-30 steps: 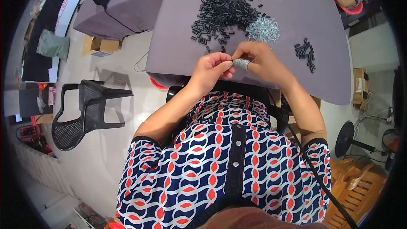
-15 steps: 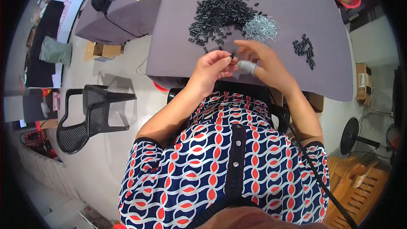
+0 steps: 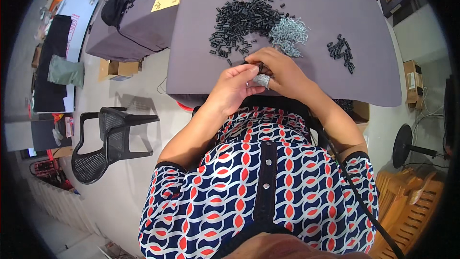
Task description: Assembling small black plastic components into metal connectors manually.
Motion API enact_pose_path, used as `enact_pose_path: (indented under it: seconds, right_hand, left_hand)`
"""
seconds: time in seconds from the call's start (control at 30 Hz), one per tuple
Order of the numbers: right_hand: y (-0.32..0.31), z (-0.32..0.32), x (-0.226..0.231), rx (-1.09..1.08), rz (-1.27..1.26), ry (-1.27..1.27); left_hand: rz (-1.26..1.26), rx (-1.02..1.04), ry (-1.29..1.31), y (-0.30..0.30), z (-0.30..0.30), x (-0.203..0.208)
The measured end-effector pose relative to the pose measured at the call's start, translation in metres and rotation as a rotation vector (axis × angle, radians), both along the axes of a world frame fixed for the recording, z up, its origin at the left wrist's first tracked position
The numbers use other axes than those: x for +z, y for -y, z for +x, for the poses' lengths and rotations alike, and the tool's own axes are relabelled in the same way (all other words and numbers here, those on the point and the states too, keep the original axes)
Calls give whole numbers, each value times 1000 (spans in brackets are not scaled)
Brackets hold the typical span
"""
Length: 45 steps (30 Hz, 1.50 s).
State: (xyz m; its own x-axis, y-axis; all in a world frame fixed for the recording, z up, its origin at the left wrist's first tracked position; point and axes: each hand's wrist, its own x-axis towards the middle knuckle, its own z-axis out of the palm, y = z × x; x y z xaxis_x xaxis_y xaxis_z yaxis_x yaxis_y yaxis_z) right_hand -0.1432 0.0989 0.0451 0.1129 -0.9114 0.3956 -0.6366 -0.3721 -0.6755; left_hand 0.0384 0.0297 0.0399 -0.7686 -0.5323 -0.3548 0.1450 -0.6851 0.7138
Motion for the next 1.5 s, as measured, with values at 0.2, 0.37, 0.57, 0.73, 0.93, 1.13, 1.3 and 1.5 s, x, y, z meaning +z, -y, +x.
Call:
enact_pose_path:
  seconds: [0.2, 0.37, 0.57, 0.73, 0.93, 1.13, 1.3, 1.5]
  right_hand:
    - [-5, -2, 15, 121, 184, 314]
    - [-3, -22, 21, -4, 188, 470]
    - [-6, -3, 19, -53, 82, 334]
    - [-6, 1, 17, -50, 265, 596]
    - [-2, -14, 3, 94, 310, 563]
    - [-10, -17, 15, 201, 390, 728]
    - [-10, -21, 21, 249, 419, 801]
    - [-10, -23, 12, 263, 375, 821]
  left_hand:
    - [-185, 26, 52, -1, 1, -3]
    - [-384, 40, 65, -6, 1, 5]
    - [-540, 41, -13, -10, -5, 6]
    - [-485, 57, 27, -10, -3, 3]
    - [-115, -54, -23, -7, 1, 2]
    - [237, -220, -148, -4, 7, 5]
    - [314, -278, -239, -6, 5, 11]
    - [67, -208, -100, -11, 0, 22]
